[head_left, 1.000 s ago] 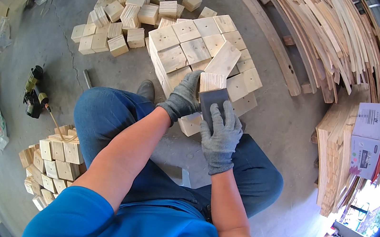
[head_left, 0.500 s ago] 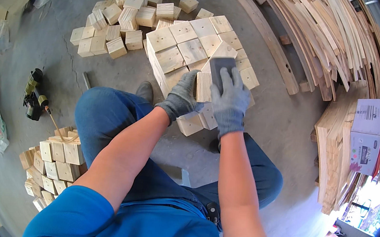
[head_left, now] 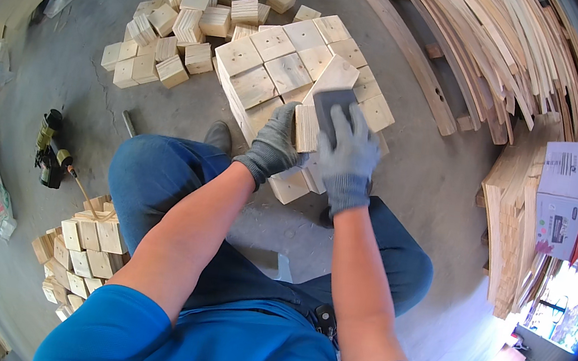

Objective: The person sits on the floor and sands small wooden blocks one by one using a sanding block. They pick up each block, rub its surfaces, and place it back into a pile.

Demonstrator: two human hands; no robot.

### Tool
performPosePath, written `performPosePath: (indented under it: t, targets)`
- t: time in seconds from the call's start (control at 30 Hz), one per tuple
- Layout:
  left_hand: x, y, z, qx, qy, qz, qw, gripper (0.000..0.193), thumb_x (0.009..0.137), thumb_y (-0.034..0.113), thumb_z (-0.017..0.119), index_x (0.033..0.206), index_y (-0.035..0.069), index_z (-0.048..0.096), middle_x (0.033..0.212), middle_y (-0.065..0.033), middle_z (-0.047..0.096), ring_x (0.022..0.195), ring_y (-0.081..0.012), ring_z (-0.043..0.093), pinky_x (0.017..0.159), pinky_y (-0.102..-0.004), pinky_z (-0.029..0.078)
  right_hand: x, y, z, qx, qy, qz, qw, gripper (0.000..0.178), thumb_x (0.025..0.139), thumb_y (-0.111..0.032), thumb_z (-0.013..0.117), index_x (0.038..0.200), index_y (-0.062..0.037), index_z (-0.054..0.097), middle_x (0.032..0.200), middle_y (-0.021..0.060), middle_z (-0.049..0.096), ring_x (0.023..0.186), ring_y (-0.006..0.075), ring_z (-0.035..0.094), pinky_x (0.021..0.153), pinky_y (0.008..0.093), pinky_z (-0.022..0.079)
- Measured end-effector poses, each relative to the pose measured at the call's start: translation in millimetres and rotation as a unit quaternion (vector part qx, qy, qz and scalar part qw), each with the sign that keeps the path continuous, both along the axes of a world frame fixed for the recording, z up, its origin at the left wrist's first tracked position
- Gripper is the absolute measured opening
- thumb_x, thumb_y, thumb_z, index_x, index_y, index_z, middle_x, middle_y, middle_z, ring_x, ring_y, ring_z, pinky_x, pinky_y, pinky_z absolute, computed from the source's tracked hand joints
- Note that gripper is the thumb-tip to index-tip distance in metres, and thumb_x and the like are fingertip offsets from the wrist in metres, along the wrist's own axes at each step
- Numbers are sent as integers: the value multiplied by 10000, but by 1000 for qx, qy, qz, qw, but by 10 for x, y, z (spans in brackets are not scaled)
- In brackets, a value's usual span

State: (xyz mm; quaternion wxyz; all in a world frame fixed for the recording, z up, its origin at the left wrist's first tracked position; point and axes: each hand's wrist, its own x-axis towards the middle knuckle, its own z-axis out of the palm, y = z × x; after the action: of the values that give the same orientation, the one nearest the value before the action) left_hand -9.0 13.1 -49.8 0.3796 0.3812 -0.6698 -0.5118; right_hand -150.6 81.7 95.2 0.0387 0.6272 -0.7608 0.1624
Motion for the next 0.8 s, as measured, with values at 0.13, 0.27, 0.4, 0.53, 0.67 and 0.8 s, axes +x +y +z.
performPosePath:
  t: [0.13,0.27,0.4,0.53,0.67,0.8]
  targets:
    - [-49,-65,-164,10,55,-19,998,1048,655,177,942,1539,81,388,1361,-157,563,1260,-321,592,1124,-399,492,-138,-524,59,3,-29,-8,1000,573,901,-335,809,1449,-230,679,1583,99,560,1257,429,616,1029,593,497]
    - [-27,-50,-74,-3,36,-34,999,1064,682,163,978,1555,94,373,1420,-113,561,1280,-248,599,1139,-369,490,-153,-327,13,8,-26,0,1000,593,905,-345,809,1466,-216,668,1598,103,549,1255,430,612,1036,592,492]
    - [36,-22,111,-47,-69,-2,997,1016,666,161,953,1526,83,417,1370,-113,561,1245,-258,598,1128,-367,492,46,426,9,17,9,12,1000,600,913,-357,807,1474,-200,667,1613,105,541,1279,433,584,1052,599,470]
    - [32,1,147,-77,-93,9,993,1033,648,159,949,1529,74,415,1347,-120,575,1246,-272,595,1124,-367,493,153,912,-51,8,-2,9,1000,603,912,-358,811,1478,-209,666,1612,99,542,1296,434,566,1055,599,459]
    - [25,-14,102,-46,-56,1,997,1021,659,157,945,1528,74,414,1361,-126,585,1255,-270,598,1127,-371,496,167,748,-29,9,11,2,1000,586,905,-347,815,1461,-223,679,1593,88,556,1302,431,565,1047,597,471]
    - [20,-39,-11,-36,-28,-8,999,994,686,159,948,1519,75,411,1378,-113,593,1263,-251,605,1127,-376,499,10,29,17,5,-12,16,1000,550,909,-337,806,1437,-226,695,1581,81,566,1289,420,592,1041,583,491]
